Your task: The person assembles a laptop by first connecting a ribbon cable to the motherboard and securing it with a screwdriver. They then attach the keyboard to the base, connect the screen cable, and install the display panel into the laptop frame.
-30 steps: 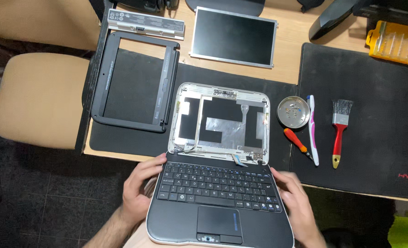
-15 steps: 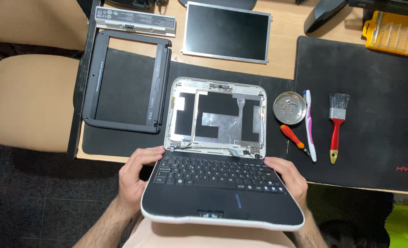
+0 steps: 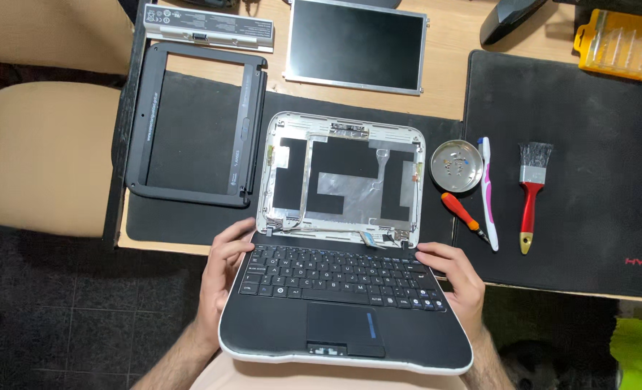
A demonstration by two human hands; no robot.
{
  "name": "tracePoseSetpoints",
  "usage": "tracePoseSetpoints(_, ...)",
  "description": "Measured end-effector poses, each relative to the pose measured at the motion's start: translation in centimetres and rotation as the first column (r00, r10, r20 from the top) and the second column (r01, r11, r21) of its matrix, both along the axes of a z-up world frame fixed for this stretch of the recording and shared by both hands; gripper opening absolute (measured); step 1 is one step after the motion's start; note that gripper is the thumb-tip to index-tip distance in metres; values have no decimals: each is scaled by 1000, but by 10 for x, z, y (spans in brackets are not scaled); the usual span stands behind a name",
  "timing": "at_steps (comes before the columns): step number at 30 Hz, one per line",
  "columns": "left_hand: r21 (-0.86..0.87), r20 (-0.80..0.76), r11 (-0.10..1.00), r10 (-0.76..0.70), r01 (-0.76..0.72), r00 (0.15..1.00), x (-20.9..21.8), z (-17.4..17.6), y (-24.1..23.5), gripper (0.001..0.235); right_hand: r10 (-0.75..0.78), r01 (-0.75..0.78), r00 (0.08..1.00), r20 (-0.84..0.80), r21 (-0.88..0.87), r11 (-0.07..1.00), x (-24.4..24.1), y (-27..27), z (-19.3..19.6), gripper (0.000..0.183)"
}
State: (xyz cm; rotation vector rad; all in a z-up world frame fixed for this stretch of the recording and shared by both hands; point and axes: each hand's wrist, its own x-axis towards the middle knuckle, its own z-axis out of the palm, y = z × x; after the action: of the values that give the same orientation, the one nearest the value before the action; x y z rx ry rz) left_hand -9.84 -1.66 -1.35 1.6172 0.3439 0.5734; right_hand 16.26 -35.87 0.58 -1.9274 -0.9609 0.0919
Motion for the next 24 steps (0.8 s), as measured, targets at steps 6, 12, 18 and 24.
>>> tracePoseSetpoints(6,-225,44,973,-50,59,998,2,29,-6,103,41,-41,999,9,13,999,4,-13,-12,34)
tracePoseSetpoints(12,-226,41,972,-56,64,998,-7,37,-5,100,39,-39,999,7,77,996,-8,-21,-22,32)
tracePoseSetpoints(18,-139,-76,990,-4,-7,997,-20,32,-3,109,111,-112,994,16,75,991,-16,-35,-25,22)
tracePoseSetpoints(24,-90,-144,996,11,-25,989,-22,21,4,102,150,-150,989,2,85,985,-12,-38,-27,24)
